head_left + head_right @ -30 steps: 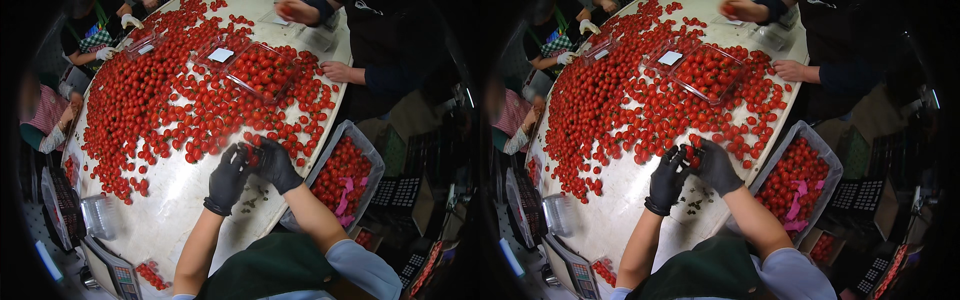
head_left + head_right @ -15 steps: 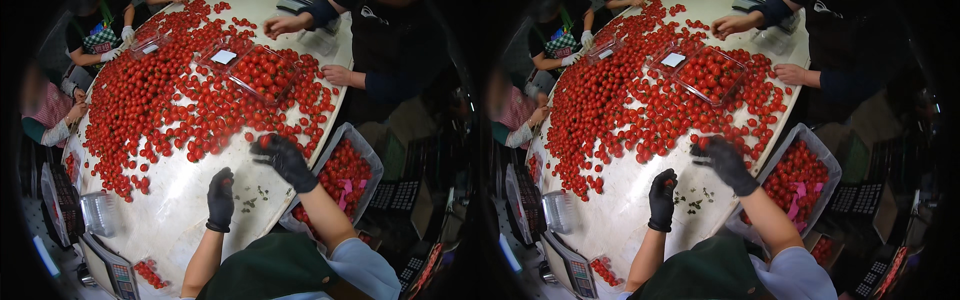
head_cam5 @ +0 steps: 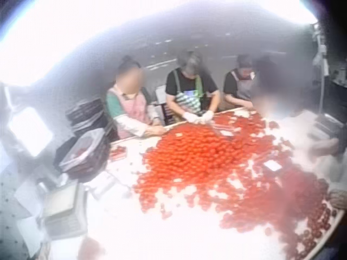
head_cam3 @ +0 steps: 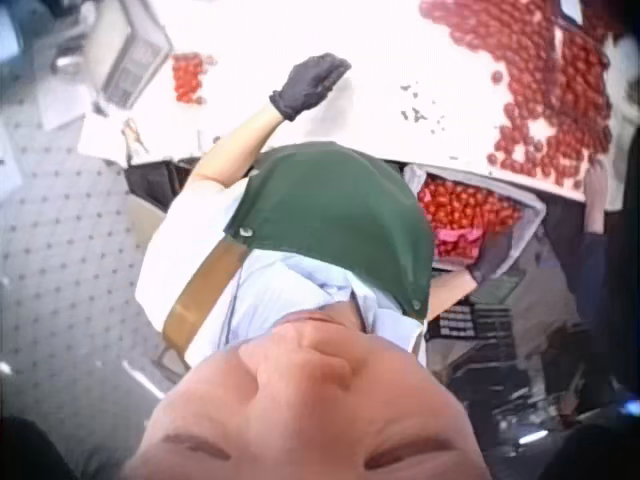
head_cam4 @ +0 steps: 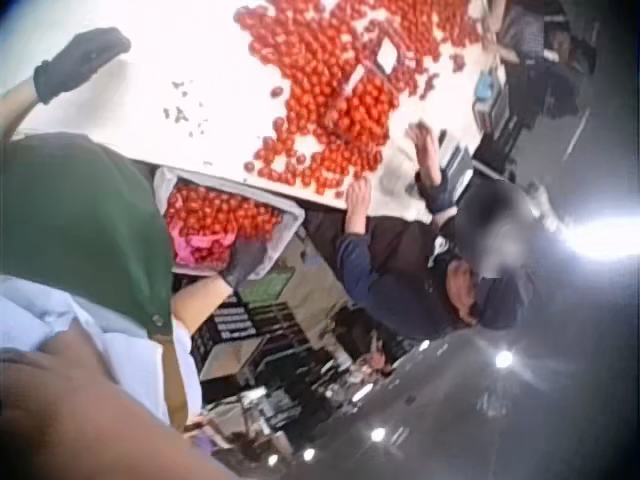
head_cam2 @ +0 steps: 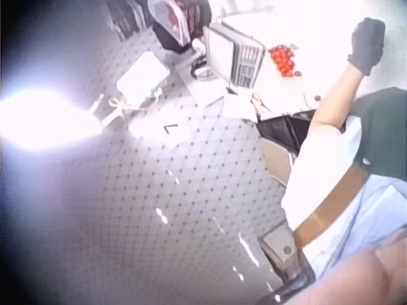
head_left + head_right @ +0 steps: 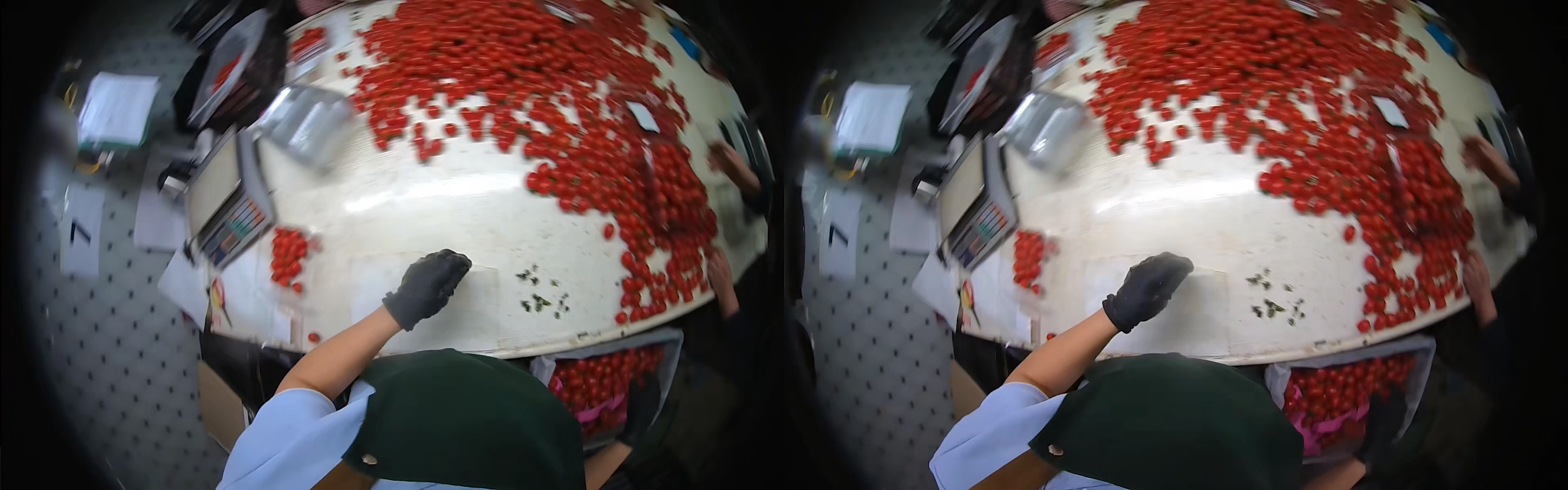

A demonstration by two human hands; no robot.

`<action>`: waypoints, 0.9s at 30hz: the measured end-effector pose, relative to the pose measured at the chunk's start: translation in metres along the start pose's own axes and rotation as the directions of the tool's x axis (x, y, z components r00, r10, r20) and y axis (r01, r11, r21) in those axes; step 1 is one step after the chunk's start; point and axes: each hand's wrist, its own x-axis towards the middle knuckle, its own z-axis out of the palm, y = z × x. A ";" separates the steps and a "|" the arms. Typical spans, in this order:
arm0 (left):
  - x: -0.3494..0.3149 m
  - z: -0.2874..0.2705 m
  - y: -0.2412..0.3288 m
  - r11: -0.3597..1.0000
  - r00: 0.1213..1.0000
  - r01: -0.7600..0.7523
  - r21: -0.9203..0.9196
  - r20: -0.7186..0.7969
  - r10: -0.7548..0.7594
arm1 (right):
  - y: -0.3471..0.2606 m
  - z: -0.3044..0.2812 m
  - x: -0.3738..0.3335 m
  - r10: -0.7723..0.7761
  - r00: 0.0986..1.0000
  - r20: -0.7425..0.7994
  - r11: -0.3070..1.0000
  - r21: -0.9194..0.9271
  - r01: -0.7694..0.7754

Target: The person sorts cherry tomatoes from a large pile on a table into clear plastic containers. They pick tomatoes by hand, remove stems, and place them into containers while other workers also sort tomatoes nearby.

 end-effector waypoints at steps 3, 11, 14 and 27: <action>-0.058 -0.032 -0.039 0.967 0.921 0.254 0.036 -0.315 -0.230 | 0.014 0.013 0.016 -0.175 0.982 -0.078 0.937 0.292 0.190; -0.181 -0.094 -0.087 -0.160 0.277 0.174 -0.972 0.204 -0.939 | -0.154 -0.010 0.022 -0.467 0.881 -0.071 0.794 0.404 0.454; -0.177 -0.055 -0.136 -0.345 0.321 -0.292 -0.892 0.248 -0.914 | -0.218 -0.014 0.028 -0.566 0.820 -0.086 0.638 0.584 0.502; -0.169 -0.048 -0.068 -0.420 0.561 -0.250 -0.873 0.223 -0.797 | -0.346 0.054 -0.007 -0.993 0.061 -0.103 0.046 0.143 0.989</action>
